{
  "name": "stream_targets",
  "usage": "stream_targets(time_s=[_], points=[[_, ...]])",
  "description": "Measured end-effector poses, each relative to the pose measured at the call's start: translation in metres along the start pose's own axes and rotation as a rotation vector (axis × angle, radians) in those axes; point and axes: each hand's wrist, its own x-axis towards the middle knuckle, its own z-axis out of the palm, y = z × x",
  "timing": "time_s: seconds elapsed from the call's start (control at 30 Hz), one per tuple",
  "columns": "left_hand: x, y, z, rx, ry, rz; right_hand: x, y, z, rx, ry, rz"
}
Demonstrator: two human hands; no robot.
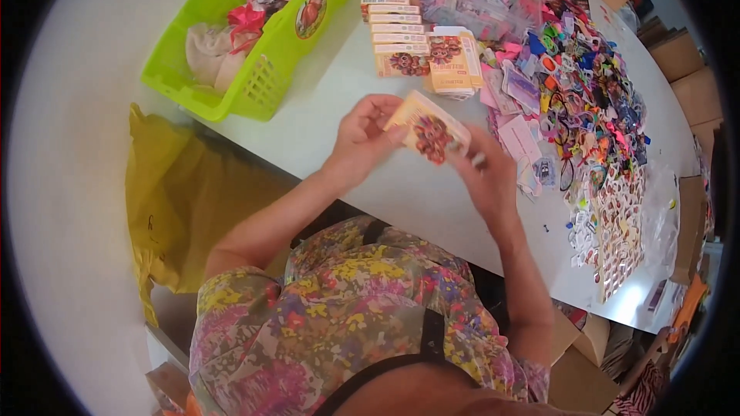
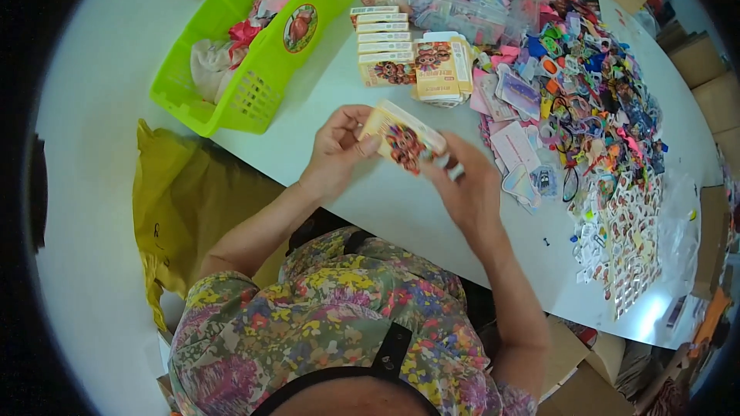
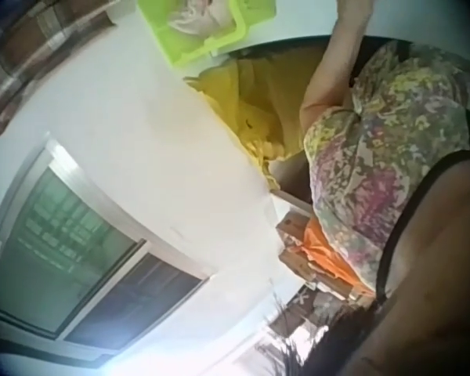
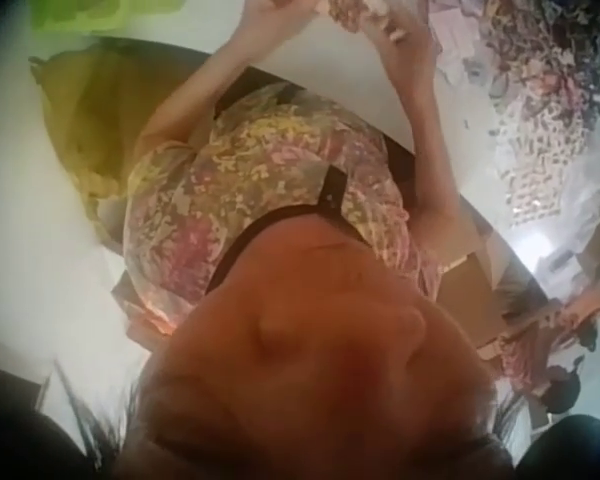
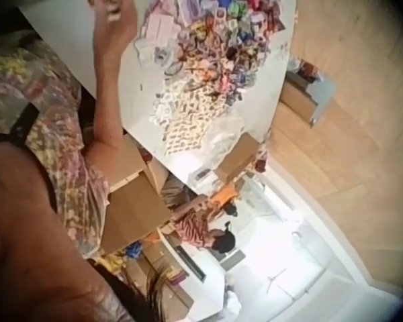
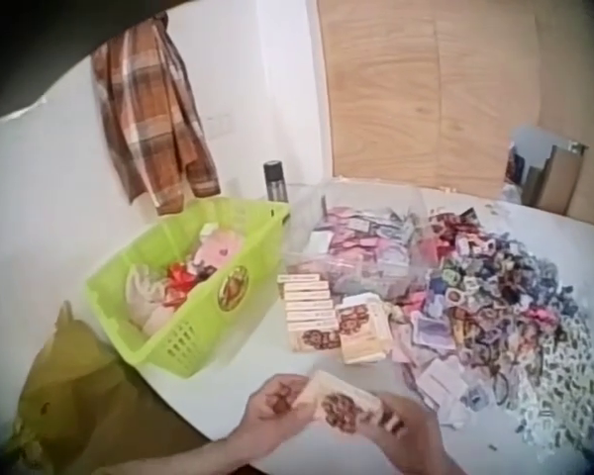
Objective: Packaging and sorting small hair accessories into plastic bags and boxes.
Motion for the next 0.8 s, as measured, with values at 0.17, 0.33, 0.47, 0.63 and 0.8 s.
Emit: stream_targets(time_s=[0.17,0.33,0.47,0.63,0.8], points=[[0.037,-0.002,-0.037,0.31,0.202,0.069,0.089,0.008,0.01,-0.321,0.076,-0.442],[0.07,-0.022,-0.07,0.777,0.33,0.122,0.133,0.014,0.038,-0.521,0.067,-0.523],[0.084,-0.012,-0.062,0.755,0.411,0.191,0.14,0.012,0.051,-0.51,0.175,-0.497],[0.093,-0.011,-0.072,0.693,0.378,0.128,0.16,0.006,0.055,-0.586,0.084,-0.419],[0.1,-0.013,-0.098,0.734,0.362,0.233,0.16,0.0,0.076,-0.653,0.146,-0.437]])
